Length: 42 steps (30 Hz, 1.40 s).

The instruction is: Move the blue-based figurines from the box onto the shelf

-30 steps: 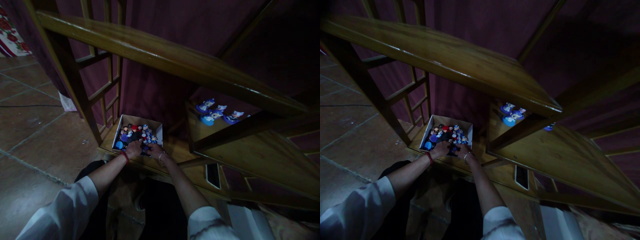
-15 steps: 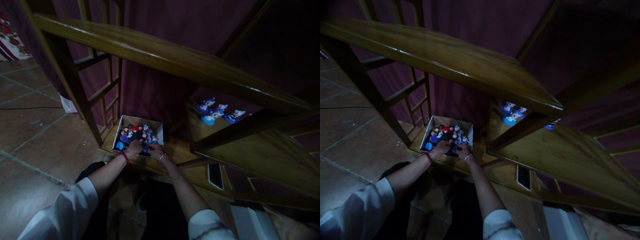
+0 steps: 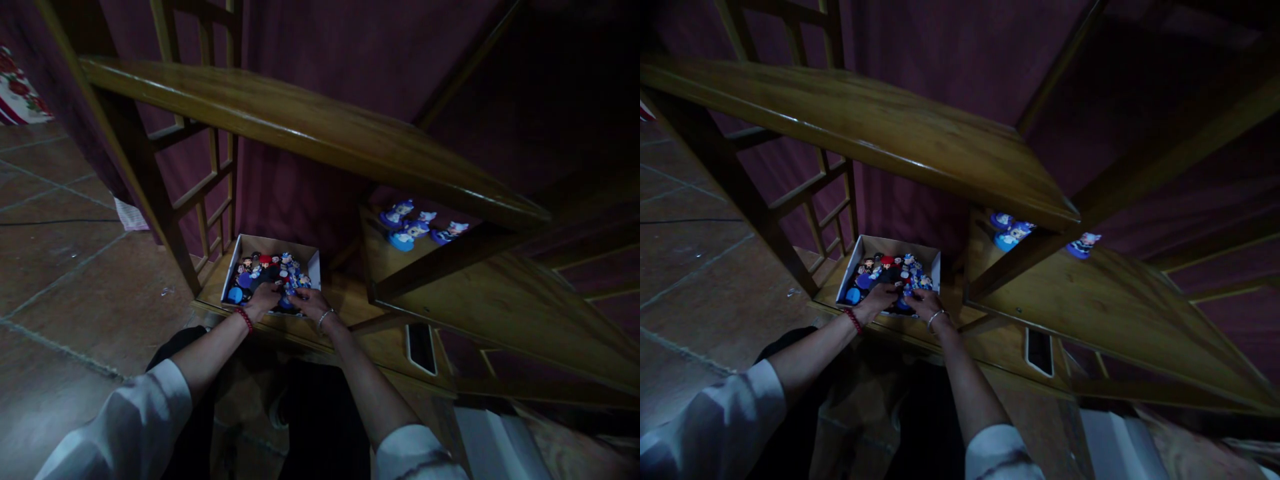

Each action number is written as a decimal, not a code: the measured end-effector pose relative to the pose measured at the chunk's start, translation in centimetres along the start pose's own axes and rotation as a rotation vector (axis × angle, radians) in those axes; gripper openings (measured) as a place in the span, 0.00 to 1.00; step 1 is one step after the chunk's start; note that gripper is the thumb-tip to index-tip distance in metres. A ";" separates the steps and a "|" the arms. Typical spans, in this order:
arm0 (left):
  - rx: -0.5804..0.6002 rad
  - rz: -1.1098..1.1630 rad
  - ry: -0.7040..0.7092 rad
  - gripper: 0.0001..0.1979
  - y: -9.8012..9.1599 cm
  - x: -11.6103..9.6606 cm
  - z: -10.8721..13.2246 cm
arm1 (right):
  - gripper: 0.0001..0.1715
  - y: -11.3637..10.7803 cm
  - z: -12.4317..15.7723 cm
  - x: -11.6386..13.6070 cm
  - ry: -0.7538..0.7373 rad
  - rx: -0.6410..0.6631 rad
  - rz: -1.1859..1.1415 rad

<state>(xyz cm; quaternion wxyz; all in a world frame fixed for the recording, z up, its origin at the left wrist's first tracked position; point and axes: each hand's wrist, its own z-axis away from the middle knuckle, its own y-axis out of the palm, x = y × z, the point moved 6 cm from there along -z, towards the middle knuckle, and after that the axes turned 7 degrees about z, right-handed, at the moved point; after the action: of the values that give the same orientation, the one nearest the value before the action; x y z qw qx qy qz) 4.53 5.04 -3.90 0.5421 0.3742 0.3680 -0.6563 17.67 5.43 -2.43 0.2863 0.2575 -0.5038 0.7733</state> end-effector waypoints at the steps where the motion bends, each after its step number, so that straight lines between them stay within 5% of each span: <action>1: -0.008 0.034 0.003 0.07 0.0 -0.1 0.2 | 0.17 0.1 0.1 0.1 -0.011 0.005 -0.014; 13: 0.050 0.447 -0.100 0.04 -0.8 -1.6 2.4 | 0.17 0.5 0.4 1.1 -0.175 -0.015 -0.205; 22: -0.007 0.539 -0.094 0.03 -1.4 -2.0 3.9 | 0.16 -0.4 2.2 2.2 -0.160 -0.139 -0.128; 42: 0.086 0.573 -0.009 0.06 -1.2 -5.8 11.1 | 0.10 -2.3 9.4 6.6 -0.259 -0.155 -0.197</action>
<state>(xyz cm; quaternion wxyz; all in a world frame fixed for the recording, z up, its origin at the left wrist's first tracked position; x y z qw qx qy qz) 3.13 -2.17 6.31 0.6905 0.4826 0.2168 -0.4932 15.67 -1.28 6.90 0.3122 0.3802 -0.5671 0.6605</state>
